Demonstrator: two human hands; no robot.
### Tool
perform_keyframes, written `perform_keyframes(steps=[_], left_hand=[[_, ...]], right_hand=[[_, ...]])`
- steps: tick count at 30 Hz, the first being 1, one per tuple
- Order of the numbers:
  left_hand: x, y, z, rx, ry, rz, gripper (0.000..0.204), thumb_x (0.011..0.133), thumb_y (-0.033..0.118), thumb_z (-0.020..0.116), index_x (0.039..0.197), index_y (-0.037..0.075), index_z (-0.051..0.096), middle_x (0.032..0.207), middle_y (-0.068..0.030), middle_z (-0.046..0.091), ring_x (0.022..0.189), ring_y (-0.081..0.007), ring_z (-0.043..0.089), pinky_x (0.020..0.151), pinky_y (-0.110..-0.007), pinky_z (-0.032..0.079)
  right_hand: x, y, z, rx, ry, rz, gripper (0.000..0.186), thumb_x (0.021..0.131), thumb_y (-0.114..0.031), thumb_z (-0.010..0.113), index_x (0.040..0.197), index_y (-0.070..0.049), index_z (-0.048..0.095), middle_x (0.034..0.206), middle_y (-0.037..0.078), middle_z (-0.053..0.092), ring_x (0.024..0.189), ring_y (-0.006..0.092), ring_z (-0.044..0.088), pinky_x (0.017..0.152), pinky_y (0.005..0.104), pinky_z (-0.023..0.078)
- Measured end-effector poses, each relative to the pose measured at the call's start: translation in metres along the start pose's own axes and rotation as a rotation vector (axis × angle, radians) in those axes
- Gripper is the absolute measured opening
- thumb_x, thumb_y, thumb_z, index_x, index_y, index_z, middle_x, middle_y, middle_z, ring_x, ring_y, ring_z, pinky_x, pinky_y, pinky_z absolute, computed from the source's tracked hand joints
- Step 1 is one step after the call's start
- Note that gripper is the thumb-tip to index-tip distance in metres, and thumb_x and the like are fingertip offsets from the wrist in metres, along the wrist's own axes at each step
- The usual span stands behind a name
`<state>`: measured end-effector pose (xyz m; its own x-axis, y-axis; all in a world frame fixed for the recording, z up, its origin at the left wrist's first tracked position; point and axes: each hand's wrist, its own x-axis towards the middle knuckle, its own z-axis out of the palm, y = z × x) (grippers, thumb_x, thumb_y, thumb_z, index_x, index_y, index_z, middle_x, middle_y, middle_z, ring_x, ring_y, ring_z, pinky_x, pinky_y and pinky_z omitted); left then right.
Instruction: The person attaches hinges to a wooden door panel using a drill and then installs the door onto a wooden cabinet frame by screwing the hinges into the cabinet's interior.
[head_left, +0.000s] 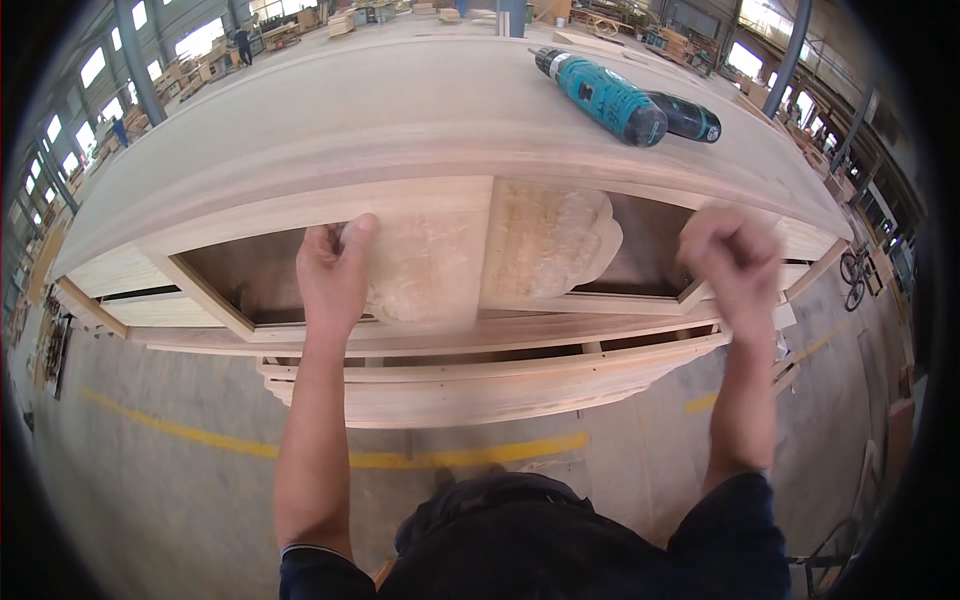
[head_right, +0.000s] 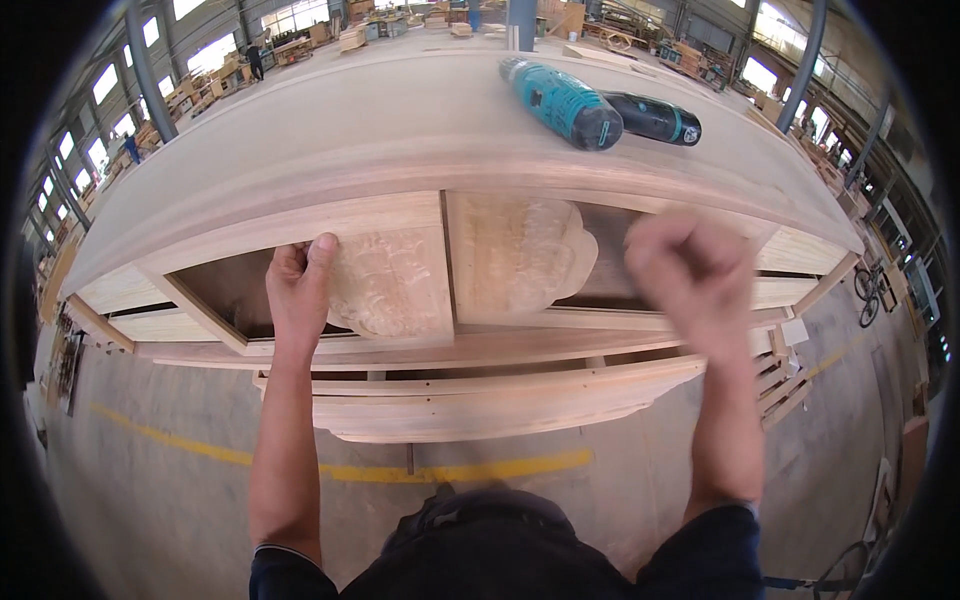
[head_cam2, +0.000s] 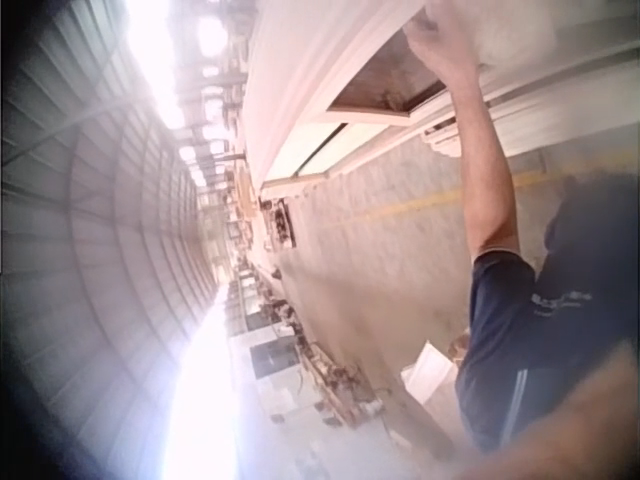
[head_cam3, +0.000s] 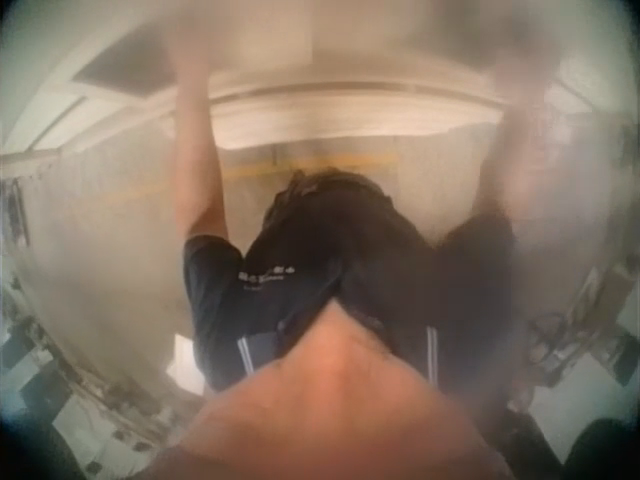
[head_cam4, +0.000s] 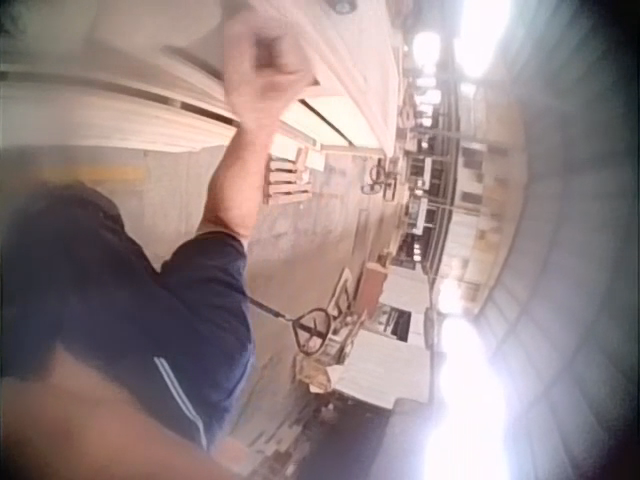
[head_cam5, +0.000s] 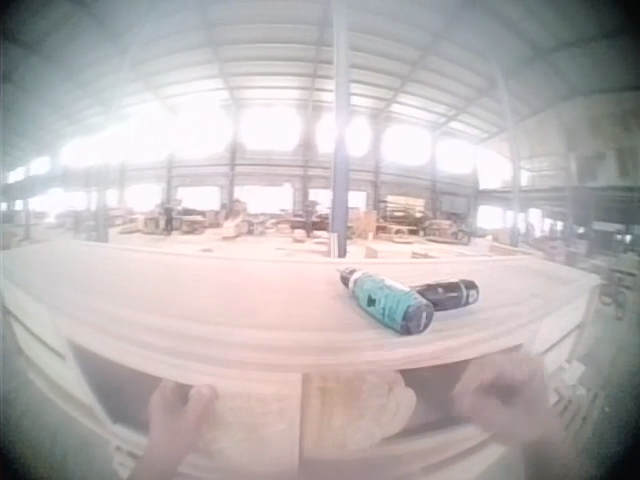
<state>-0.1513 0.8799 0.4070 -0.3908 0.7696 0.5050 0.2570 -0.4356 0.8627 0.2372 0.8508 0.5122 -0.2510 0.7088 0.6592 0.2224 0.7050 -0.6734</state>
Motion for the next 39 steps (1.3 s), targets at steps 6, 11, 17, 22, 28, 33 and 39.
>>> perform_keyframes(steps=[6, 11, 17, 22, 28, 33, 39], left_hand=[[-0.001, -0.001, 0.016, 0.003, -0.021, -0.028, 0.042, 0.093, 0.035, 0.073, 0.105, -0.004, 0.064, 0.092, -0.0027, 0.065, 0.083, -0.0071, 0.054, 0.076, -0.023, 0.046], [-0.001, -0.002, 0.007, 0.03, 0.0, -0.046, 0.044, 0.093, 0.038, 0.073, 0.103, -0.004, 0.065, 0.091, -0.0019, 0.065, 0.082, -0.0073, 0.054, 0.076, -0.023, 0.047], [-0.006, 0.002, 0.008, 0.183, -0.008, -0.029, 0.035, 0.097, 0.033, 0.07, 0.103, 0.0, 0.064, 0.087, 0.0032, 0.06, 0.078, -0.0044, 0.049, 0.071, -0.021, 0.043], [-0.011, 0.004, 0.011, 0.181, -0.014, -0.03, 0.036, 0.095, 0.03, 0.072, 0.109, -0.002, 0.064, 0.088, 0.0016, 0.061, 0.078, -0.0048, 0.05, 0.072, -0.021, 0.043], [-0.009, 0.004, 0.007, 0.204, -0.039, -0.038, 0.04, 0.091, 0.03, 0.074, 0.112, -0.003, 0.064, 0.085, -0.0012, 0.063, 0.074, -0.0076, 0.052, 0.07, -0.024, 0.047], [-0.011, 0.002, 0.011, 0.133, -0.017, -0.014, 0.037, 0.092, 0.028, 0.073, 0.111, -0.003, 0.064, 0.086, -0.0018, 0.064, 0.076, -0.0081, 0.053, 0.072, -0.025, 0.047], [-0.008, 0.0, 0.008, 0.211, -0.054, -0.013, 0.035, 0.096, 0.027, 0.069, 0.113, -0.002, 0.061, 0.096, -0.0025, 0.066, 0.086, -0.0072, 0.056, 0.08, -0.024, 0.047]], right_hand=[[-0.039, 0.147, 0.037, -0.493, 0.232, 0.069, 0.06, 0.083, -0.026, 0.081, 0.128, 0.003, 0.054, 0.1, 0.012, 0.067, 0.09, 0.0171, 0.063, 0.08, 0.0332, 0.052], [-0.025, 0.161, 0.063, 0.127, 0.163, 0.477, 0.044, 0.089, -0.027, 0.078, 0.115, 0.002, 0.058, 0.099, 0.008, 0.069, 0.088, 0.0117, 0.063, 0.08, 0.0291, 0.052], [-0.042, 0.151, 0.067, 0.154, 0.21, 0.401, 0.029, 0.092, -0.021, 0.076, 0.106, 0.0, 0.059, 0.095, 0.005, 0.069, 0.084, 0.0078, 0.062, 0.077, 0.0263, 0.052], [-0.04, 0.148, 0.07, 0.144, 0.235, 0.371, 0.029, 0.092, -0.022, 0.076, 0.103, -0.001, 0.059, 0.093, 0.004, 0.069, 0.082, 0.0072, 0.062, 0.075, 0.0255, 0.053], [-0.044, 0.15, 0.066, 0.091, 0.215, 0.376, 0.029, 0.092, -0.021, 0.076, 0.104, 0.0, 0.059, 0.093, 0.004, 0.069, 0.083, 0.0073, 0.062, 0.076, 0.0254, 0.053], [-0.043, 0.147, 0.068, 0.121, 0.218, 0.391, 0.029, 0.092, -0.021, 0.076, 0.103, 0.0, 0.059, 0.092, 0.004, 0.069, 0.083, 0.007, 0.062, 0.076, 0.0252, 0.052], [-0.042, 0.145, 0.068, 0.122, 0.228, 0.389, 0.028, 0.092, -0.019, 0.075, 0.102, 0.001, 0.059, 0.093, 0.004, 0.068, 0.082, 0.0071, 0.061, 0.076, 0.0254, 0.052]])
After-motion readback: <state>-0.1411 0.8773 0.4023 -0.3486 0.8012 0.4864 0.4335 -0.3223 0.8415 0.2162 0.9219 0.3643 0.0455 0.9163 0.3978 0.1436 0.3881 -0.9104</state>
